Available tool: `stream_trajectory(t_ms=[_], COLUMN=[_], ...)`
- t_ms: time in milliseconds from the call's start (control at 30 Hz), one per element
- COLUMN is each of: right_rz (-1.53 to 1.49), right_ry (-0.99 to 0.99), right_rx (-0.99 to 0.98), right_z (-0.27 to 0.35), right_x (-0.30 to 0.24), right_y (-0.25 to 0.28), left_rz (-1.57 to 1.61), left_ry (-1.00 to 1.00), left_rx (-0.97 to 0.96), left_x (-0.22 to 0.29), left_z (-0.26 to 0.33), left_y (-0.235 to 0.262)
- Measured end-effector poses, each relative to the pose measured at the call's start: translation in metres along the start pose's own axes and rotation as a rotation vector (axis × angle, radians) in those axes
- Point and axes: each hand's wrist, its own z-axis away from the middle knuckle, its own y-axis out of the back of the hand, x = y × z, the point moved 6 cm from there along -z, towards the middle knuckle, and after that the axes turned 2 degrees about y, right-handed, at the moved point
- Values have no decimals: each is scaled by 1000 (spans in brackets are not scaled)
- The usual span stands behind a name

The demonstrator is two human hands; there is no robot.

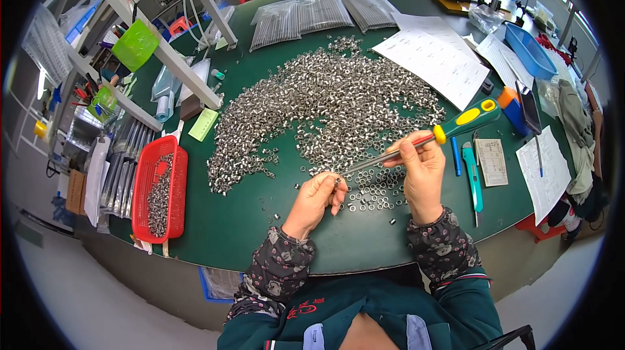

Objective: Sorting small metal ring-like components on a green workbench and using a screwdriver to probe through them.

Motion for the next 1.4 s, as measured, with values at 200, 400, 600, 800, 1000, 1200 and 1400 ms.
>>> stream_trajectory(t_ms=[200, 400, 600, 800, 1000, 1200, 1400], right_rz=[26, 80, 66, 281, 937, 1687, 1597], right_ry=[1, -28, 26, -220, -312, -459, -497], right_rx=[5, -21, 106, 0, 119, 280, 331], right_z=[-2, -1, -16, -16, -51, -55, -59], right_x=[0, -2, -31, -73, -79, -56, -44], right_y=[2, -2, 17, 35, 148, 240, 252], left_rz=[32, 49, 19, 133, 113, 53, 9], left_ry=[5, 12, -63, -152, -125, -106, -94], left_rx=[-39, -46, 32, 51, 69, 110, 128], left_x=[0, 1, 6, 16, 12, 11, 9], left_z=[2, -1, 0, 4, 2, 5, -3], left_y=[4, 0, 1, 6, 2, 6, 8])
